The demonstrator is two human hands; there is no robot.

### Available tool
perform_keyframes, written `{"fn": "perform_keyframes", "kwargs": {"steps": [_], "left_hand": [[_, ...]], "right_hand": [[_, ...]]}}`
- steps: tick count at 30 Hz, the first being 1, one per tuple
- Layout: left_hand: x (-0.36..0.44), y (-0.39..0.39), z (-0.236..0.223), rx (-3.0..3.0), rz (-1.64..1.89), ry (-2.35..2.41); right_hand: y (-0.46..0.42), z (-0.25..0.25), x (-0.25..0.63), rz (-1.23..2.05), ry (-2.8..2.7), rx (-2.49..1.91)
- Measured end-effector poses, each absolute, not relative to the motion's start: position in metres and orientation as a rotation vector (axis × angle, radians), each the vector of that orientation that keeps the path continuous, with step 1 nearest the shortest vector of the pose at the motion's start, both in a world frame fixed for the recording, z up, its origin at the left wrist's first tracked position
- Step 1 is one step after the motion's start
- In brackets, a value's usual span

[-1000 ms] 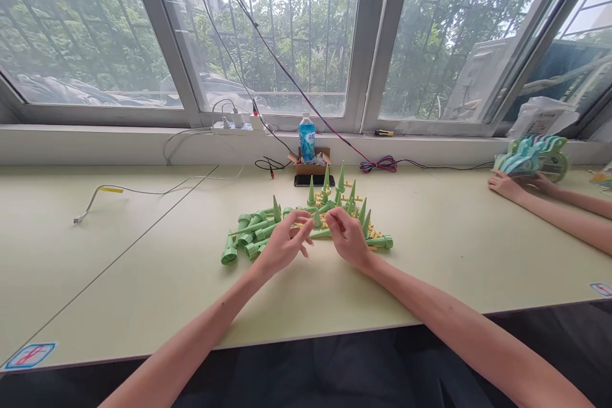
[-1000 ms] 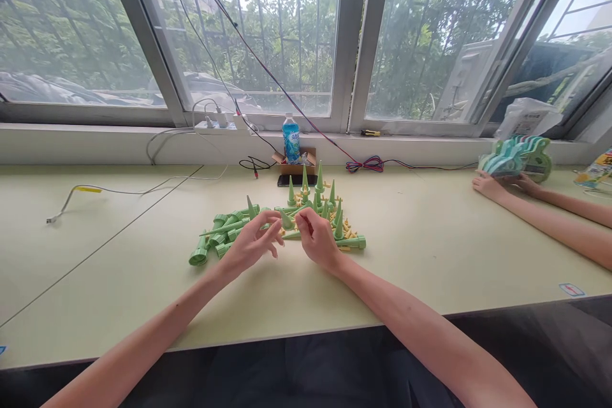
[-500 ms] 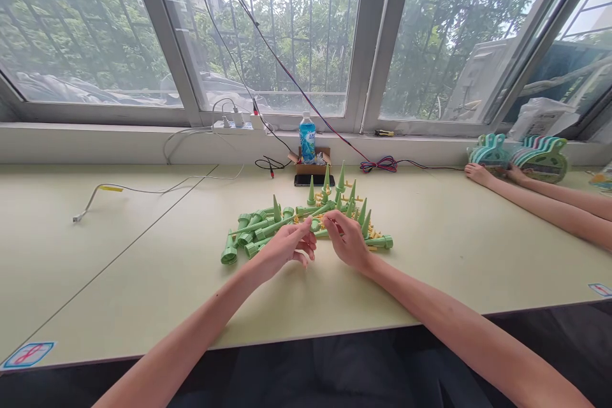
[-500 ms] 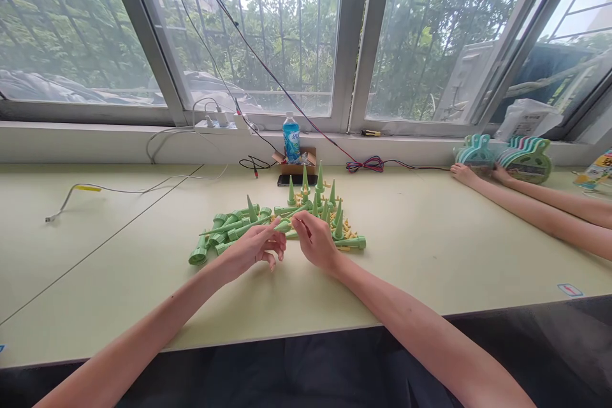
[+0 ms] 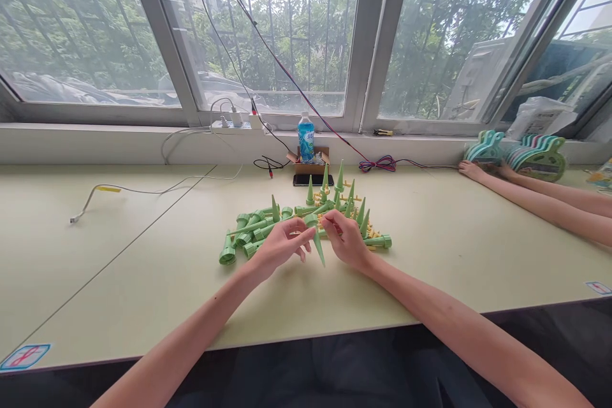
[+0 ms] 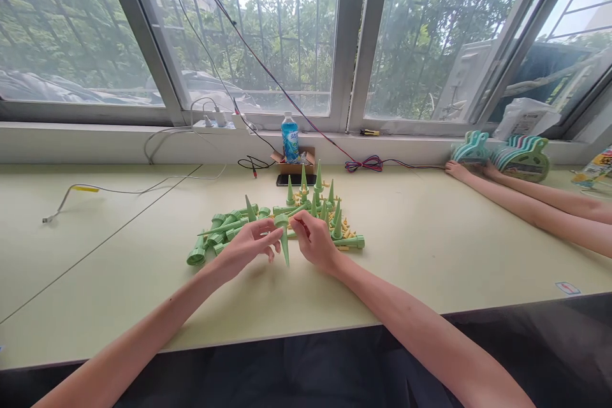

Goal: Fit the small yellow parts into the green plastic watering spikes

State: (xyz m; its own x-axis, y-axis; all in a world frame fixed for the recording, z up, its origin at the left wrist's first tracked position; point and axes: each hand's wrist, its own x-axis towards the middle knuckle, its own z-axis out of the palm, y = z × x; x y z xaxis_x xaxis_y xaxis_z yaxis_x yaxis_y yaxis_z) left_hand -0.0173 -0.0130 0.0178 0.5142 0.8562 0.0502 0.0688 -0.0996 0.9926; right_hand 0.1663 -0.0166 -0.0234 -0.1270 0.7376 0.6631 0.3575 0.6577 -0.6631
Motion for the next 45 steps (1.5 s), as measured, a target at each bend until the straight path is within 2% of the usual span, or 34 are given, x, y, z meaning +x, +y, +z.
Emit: {"fn": "perform_keyframes", "kwargs": {"steps": [13,24,33,45], "left_hand": [[-0.017,-0.012,0.005,2.173,1.166,0.963],[-0.016,-0.013,0.006,2.371,1.193,0.883],[-0.012,-0.014,0.006,2.054,1.129,1.008],[-0.013,-0.012,0.017,1.288,0.677,0.763]], "right_hand": [[-0.018,-0.020,0.166,0.432,-1.722,-0.903],[-0.018,-0.020,0.165,0.412,-1.736,-0.912],[-0.019,-0.021,0.164,0.365,-1.678,-0.924],[-0.020,-0.020,0.165,0.310,-1.762,-0.893]]}}
